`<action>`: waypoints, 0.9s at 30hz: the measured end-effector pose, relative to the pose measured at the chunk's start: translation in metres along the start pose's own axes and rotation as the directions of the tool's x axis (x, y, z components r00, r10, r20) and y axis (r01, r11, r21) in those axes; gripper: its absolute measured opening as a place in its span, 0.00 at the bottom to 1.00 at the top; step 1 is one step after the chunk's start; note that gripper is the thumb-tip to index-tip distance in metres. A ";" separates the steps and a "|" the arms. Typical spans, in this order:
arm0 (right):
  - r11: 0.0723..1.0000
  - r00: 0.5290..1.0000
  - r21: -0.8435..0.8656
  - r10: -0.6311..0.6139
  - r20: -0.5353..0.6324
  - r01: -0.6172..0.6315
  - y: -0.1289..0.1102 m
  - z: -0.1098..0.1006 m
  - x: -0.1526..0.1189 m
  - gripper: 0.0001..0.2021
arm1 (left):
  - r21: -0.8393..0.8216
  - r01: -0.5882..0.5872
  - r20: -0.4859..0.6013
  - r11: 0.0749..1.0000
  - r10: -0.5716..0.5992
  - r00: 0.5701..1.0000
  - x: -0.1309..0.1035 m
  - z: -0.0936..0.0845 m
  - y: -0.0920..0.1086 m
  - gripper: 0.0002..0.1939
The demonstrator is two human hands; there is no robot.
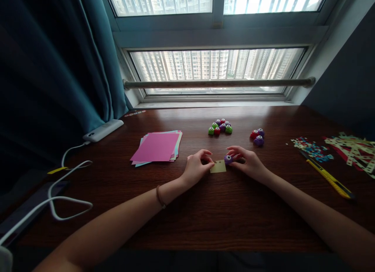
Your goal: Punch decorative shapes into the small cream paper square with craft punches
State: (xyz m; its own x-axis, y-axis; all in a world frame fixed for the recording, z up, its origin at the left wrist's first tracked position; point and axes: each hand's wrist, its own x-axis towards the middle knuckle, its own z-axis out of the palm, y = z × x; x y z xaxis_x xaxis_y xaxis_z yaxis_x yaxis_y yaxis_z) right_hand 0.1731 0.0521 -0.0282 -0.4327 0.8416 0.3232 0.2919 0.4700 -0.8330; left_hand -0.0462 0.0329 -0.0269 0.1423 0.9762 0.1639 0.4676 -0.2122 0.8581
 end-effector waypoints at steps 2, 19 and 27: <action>1.000 1.000 -0.011 -0.003 -0.005 0.003 0.001 0.000 0.000 0.20 | 0.016 -0.007 0.005 1.000 0.007 1.000 0.000 0.000 -0.001 0.15; 0.999 0.997 -0.003 0.049 -0.062 -0.049 0.000 0.000 0.001 0.20 | 0.108 -0.012 -0.004 0.994 0.013 1.000 -0.001 0.000 0.001 0.15; 1.000 0.999 -0.007 0.023 -0.039 -0.023 0.001 0.001 0.000 0.20 | 0.102 -0.022 -0.007 0.995 0.022 1.000 -0.001 0.000 0.001 0.15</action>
State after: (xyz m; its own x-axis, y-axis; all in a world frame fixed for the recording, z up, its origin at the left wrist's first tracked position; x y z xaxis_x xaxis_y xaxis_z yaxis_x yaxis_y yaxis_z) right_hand 0.1725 0.0526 -0.0289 -0.3921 0.8619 0.3216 0.3074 0.4522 -0.8373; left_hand -0.0458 0.0314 -0.0260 0.1470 0.9715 0.1861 0.5513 -0.2367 0.8000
